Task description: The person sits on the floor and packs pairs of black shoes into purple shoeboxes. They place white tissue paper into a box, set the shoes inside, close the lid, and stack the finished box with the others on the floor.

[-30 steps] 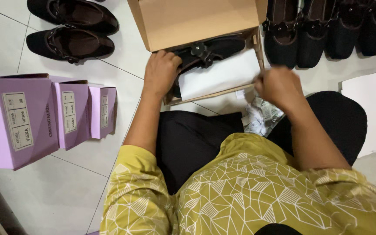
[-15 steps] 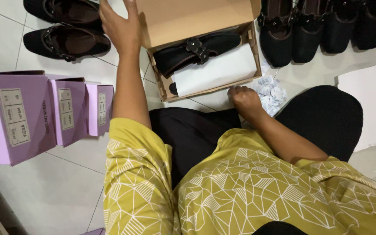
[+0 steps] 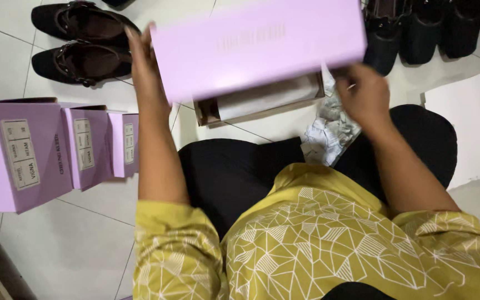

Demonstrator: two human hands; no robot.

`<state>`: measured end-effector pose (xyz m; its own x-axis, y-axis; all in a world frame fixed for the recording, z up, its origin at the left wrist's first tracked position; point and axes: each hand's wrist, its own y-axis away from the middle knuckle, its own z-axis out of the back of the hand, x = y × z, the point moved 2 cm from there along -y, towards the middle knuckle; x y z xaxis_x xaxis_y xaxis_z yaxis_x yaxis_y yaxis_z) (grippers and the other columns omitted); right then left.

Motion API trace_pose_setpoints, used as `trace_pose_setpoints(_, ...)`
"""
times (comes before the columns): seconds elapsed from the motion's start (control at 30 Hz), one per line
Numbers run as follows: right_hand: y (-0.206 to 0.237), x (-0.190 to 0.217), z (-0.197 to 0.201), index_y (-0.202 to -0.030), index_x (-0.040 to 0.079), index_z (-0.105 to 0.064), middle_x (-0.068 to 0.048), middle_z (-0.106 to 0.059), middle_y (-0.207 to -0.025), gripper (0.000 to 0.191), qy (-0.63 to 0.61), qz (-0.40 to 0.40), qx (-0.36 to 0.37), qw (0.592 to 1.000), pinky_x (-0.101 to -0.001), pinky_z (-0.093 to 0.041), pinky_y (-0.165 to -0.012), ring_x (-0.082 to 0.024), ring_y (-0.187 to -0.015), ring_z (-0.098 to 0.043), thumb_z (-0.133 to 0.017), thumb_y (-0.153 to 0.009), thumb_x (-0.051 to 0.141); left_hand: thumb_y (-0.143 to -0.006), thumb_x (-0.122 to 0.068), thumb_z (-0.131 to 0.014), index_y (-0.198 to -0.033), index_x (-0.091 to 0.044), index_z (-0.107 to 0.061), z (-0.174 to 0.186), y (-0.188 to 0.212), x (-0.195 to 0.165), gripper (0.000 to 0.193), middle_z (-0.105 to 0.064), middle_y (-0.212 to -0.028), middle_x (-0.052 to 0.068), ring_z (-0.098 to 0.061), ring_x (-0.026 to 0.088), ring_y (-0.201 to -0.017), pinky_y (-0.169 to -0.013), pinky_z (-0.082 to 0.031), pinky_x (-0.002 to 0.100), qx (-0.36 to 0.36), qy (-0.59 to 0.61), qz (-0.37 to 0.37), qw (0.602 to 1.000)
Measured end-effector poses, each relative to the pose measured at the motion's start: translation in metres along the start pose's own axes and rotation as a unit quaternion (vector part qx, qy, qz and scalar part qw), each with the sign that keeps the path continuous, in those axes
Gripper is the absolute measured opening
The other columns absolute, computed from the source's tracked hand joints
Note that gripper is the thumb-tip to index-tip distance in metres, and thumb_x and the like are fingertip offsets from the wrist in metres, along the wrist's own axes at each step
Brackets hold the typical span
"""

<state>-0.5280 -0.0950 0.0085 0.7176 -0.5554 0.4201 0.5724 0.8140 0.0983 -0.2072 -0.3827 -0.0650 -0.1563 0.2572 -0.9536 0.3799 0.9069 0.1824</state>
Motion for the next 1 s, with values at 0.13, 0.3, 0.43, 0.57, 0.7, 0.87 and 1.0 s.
trace_pose_setpoints(0.13, -0.040, -0.038, -0.018, -0.150, 0.008, -0.051, -0.018, -0.059, -0.146, 0.063, -0.440, -0.189, 0.105, 0.872, -0.0374, -0.049, -0.101, -0.030, -0.127, -0.059, -0.041, -0.104, 0.050, -0.089, -0.062, -0.051, -0.163, -0.011, -0.025, -0.010, 0.064, 0.015, 0.094, -0.030, -0.163, 0.016, -0.031, 0.029, -0.145, -0.108, -0.028, 0.048, -0.044, -0.057, 0.172, 0.983)
trace_pose_setpoints(0.3, -0.078, -0.032, -0.064, -0.169, 0.002, -0.023, -0.020, -0.026, -0.179, 0.075, -0.508, -0.002, 0.192, 0.840, -0.0421, -0.025, -0.132, -0.033, -0.165, -0.030, -0.056, -0.113, 0.041, -0.090, -0.040, -0.069, -0.159, 0.002, -0.031, -0.034, 0.073, 0.058, 0.089, -0.054, -0.153, 0.028, -0.056, 0.035, -0.139, -0.116, -0.043, 0.043, -0.023, -0.145, 0.125, 0.981)
trace_pose_setpoints(0.43, -0.104, -0.026, -0.092, -0.165, 0.007, -0.017, -0.016, -0.021, -0.171, 0.077, -0.405, 0.024, 0.120, 0.906, -0.0384, -0.033, -0.122, -0.028, -0.154, -0.032, -0.059, -0.104, 0.032, -0.097, -0.047, -0.064, -0.163, 0.000, -0.018, -0.035, 0.043, 0.079, 0.093, -0.040, -0.162, 0.026, -0.041, 0.036, -0.149, -0.122, -0.034, 0.044, -0.073, -0.231, 0.049, 0.969)
trace_pose_setpoints(0.57, -0.112, -0.020, -0.120, -0.162, 0.001, -0.030, -0.021, -0.039, -0.165, 0.066, -0.291, 0.118, -0.014, 0.949, -0.0366, -0.033, -0.123, -0.029, -0.152, -0.040, -0.062, -0.110, 0.025, -0.098, -0.050, -0.062, -0.165, -0.003, -0.004, -0.038, 0.026, 0.084, 0.100, -0.016, -0.170, 0.023, -0.005, 0.041, -0.156, -0.123, -0.009, 0.053, -0.092, -0.314, 0.057, 0.943)
trace_pose_setpoints(0.7, -0.119, -0.024, -0.129, -0.157, 0.002, -0.046, -0.015, -0.061, -0.149, 0.054, -0.348, 0.053, 0.007, 0.936, -0.0338, -0.045, -0.117, -0.025, -0.136, -0.058, -0.062, -0.111, 0.027, -0.092, -0.065, -0.048, -0.162, -0.014, -0.011, -0.038, 0.028, 0.080, 0.094, 0.006, -0.171, 0.011, 0.013, 0.029, -0.157, -0.120, -0.018, 0.056, -0.102, -0.131, 0.268, 0.949)
trace_pose_setpoints(0.87, -0.120, -0.037, -0.096, -0.159, 0.004, -0.044, -0.012, -0.059, -0.147, 0.054, -0.535, 0.011, 0.126, 0.835, -0.0342, -0.046, -0.112, -0.021, -0.130, -0.058, -0.056, -0.110, 0.020, -0.090, -0.081, -0.020, -0.162, -0.008, -0.019, -0.041, 0.049, 0.045, 0.102, -0.024, -0.168, 0.016, -0.019, 0.032, -0.156, -0.124, -0.018, 0.048, -0.019, -0.080, 0.219, 0.972)
trace_pose_setpoints(1.0, -0.108, -0.045, -0.050, -0.162, 0.005, -0.037, -0.011, -0.052, -0.156, 0.051, -0.614, 0.055, 0.176, 0.767, -0.0361, -0.046, -0.119, -0.021, -0.140, -0.056, -0.048, -0.113, 0.018, -0.096, -0.083, -0.012, -0.157, 0.004, -0.040, -0.046, 0.112, 0.004, 0.110, -0.046, -0.158, 0.024, -0.037, 0.032, -0.154, -0.126, -0.027, 0.046, 0.036, -0.018, 0.107, 0.993)
